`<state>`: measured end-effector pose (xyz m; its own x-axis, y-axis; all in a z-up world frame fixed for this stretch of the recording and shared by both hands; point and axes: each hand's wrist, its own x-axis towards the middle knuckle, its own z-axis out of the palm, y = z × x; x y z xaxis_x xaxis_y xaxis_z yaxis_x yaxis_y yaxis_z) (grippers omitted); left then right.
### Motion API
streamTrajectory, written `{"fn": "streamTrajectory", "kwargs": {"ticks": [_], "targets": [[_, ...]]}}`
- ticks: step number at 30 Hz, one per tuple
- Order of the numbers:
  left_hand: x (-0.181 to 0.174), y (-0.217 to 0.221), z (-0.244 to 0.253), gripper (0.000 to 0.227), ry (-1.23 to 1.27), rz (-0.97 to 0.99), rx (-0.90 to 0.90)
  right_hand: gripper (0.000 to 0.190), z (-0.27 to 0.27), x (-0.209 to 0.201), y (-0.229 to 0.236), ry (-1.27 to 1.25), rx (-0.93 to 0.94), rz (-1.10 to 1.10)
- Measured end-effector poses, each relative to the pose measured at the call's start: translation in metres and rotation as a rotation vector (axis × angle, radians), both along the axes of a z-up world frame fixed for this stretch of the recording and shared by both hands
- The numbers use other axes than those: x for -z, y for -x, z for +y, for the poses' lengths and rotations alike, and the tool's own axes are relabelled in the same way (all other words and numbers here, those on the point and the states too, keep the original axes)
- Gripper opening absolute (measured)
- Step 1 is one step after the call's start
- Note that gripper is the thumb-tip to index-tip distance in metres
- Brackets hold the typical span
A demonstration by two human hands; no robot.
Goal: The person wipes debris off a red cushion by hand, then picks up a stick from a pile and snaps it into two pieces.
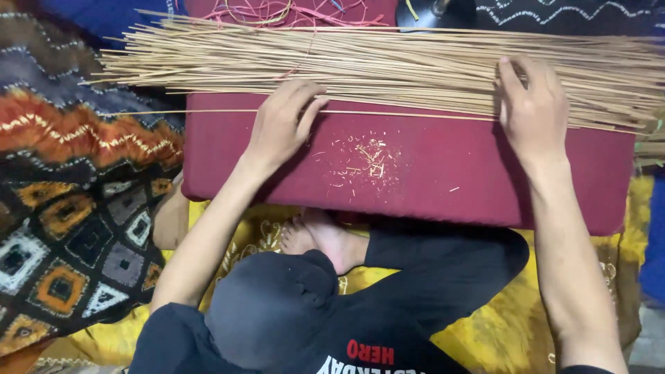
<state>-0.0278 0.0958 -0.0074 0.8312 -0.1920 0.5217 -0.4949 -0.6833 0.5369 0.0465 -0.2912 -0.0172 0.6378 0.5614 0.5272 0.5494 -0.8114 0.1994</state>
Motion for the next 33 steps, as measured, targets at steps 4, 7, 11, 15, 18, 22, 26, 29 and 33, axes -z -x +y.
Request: {"fn": "streamTrajectory", "kwargs": {"ticks": [4, 7, 11, 15, 18, 22, 26, 29, 33], "targets": [[0.029, 0.037, 0.001, 0.035, 0.375, 0.252, -0.128, 0.032, 0.050, 0.000, 0.061, -0.321, -0.057, 0.142], [0.050, 0.053, 0.001, 0.047, 0.478, 0.251, -0.139, 0.043, 0.103, 0.023, 0.113, -0.571, -0.080, 0.553], [0.059, 0.062, -0.003, 0.075, 0.589, 0.298, -0.024, 0.060, 0.167, 0.051, 0.132, -0.562, -0.075, 0.765], [0.054, 0.061, 0.006, 0.084, 0.793, 0.249, 0.098, 0.057, 0.206, 0.033, 0.120, -0.600, -0.224, 0.754], [0.070, 0.058, 0.024, 0.083, 0.816, 0.163, -0.049, 0.047, 0.212, 0.037, 0.088, -0.479, -0.488, 0.531], [0.080, 0.055, 0.021, 0.073, 0.887, 0.129, -0.146, 0.050, 0.235, 0.051, 0.071, -0.286, -0.796, 0.438], [0.085, 0.054, 0.026, 0.071, 0.932, 0.172, -0.148, 0.047, 0.191, 0.052, 0.066, -0.173, -0.855, 0.440], [0.076, 0.053, 0.023, 0.071, 0.844, 0.191, -0.127, 0.040, 0.165, 0.039, 0.061, -0.223, -0.779, 0.423], [0.055, 0.056, 0.019, 0.082, 0.421, 0.277, -0.095, 0.043, 0.201, 0.034, 0.062, -0.308, -0.794, 0.386]]}}
